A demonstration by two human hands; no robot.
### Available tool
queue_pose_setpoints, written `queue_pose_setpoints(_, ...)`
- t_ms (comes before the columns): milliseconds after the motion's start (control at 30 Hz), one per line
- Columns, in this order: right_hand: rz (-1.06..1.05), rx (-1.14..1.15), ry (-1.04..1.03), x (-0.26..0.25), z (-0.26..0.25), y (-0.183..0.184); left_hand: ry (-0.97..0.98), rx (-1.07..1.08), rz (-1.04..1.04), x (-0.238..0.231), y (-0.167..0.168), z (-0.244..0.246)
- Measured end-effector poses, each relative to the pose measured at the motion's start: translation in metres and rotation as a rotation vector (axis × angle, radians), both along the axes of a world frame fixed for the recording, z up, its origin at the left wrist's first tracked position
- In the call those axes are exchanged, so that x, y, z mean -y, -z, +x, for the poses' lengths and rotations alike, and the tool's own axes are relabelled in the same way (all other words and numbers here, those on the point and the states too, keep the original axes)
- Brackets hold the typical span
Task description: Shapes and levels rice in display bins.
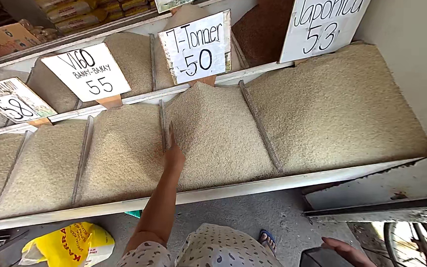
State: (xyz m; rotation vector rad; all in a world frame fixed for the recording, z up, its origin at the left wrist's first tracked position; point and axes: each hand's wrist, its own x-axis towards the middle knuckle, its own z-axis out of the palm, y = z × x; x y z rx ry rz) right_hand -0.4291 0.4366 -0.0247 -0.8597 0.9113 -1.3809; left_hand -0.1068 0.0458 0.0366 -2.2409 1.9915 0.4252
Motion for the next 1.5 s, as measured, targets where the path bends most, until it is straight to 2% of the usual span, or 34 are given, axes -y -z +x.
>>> queue_pose_setpoints(133, 0.007, 0.013, -0.131, 0.020, 0.002, -0.003, 0.081, -0.065, -0.208, -0.008, -0.046, -0.026)
queue_pose_setpoints(200, -0.035, 0.033, -0.209, 0.024, -0.004, 0.005, 0.133, -0.071, -0.306, -0.020, -0.069, -0.026)
queue_pose_setpoints(267, -0.064, 0.037, -0.221, 0.021, -0.008, 0.009, 0.254, -0.134, -0.385, -0.038, -0.076, -0.015)
queue_pose_setpoints(333, -0.075, 0.043, -0.178, 0.011, -0.010, 0.013, 0.418, -0.244, -0.342, -0.055, -0.065, -0.002)
queue_pose_setpoints(400, -0.082, 0.036, -0.113, 0.000, -0.011, 0.016, 0.558, -0.288, -0.154, -0.065, -0.039, 0.004)
queue_pose_setpoints(500, -0.111, 0.001, -0.062, -0.014, -0.012, 0.020, 0.703, -0.198, 0.109, -0.079, 0.000, -0.002)
queue_pose_setpoints(600, -0.135, -0.023, -0.062, -0.022, -0.012, 0.020, 0.770, -0.155, 0.176, -0.082, 0.023, -0.020)
queue_pose_setpoints(700, -0.130, -0.018, -0.049, -0.027, -0.010, 0.021, 0.815, -0.118, 0.252, -0.067, 0.035, -0.041)
queue_pose_setpoints(767, -0.128, -0.019, -0.050, -0.029, -0.009, 0.019, 0.831, -0.135, 0.280, -0.049, 0.031, -0.052)
queue_pose_setpoints(900, -0.128, -0.002, -0.023, -0.040, -0.005, 0.016, 0.804, -0.309, 0.078, -0.011, -0.001, -0.056)
queue_pose_setpoints(1000, -0.119, 0.000, 0.003, -0.051, -0.005, 0.018, 0.790, -0.369, 0.012, -0.007, -0.014, -0.050)
queue_pose_setpoints(1200, -0.144, -0.108, 0.088, -0.065, -0.006, 0.021, 0.806, -0.196, 0.193, -0.052, 0.040, -0.048)
queue_pose_setpoints(1300, -0.128, -0.058, 0.076, -0.060, -0.004, 0.020, 0.780, -0.151, 0.177, -0.050, 0.045, -0.057)
queue_pose_setpoints(1400, -0.122, -0.042, 0.051, -0.050, -0.001, 0.015, 0.759, -0.152, 0.103, -0.016, 0.038, -0.059)
queue_pose_setpoints(1500, -0.097, -0.030, 0.038, -0.041, 0.002, 0.010, 0.742, -0.202, 0.024, 0.036, 0.006, -0.060)
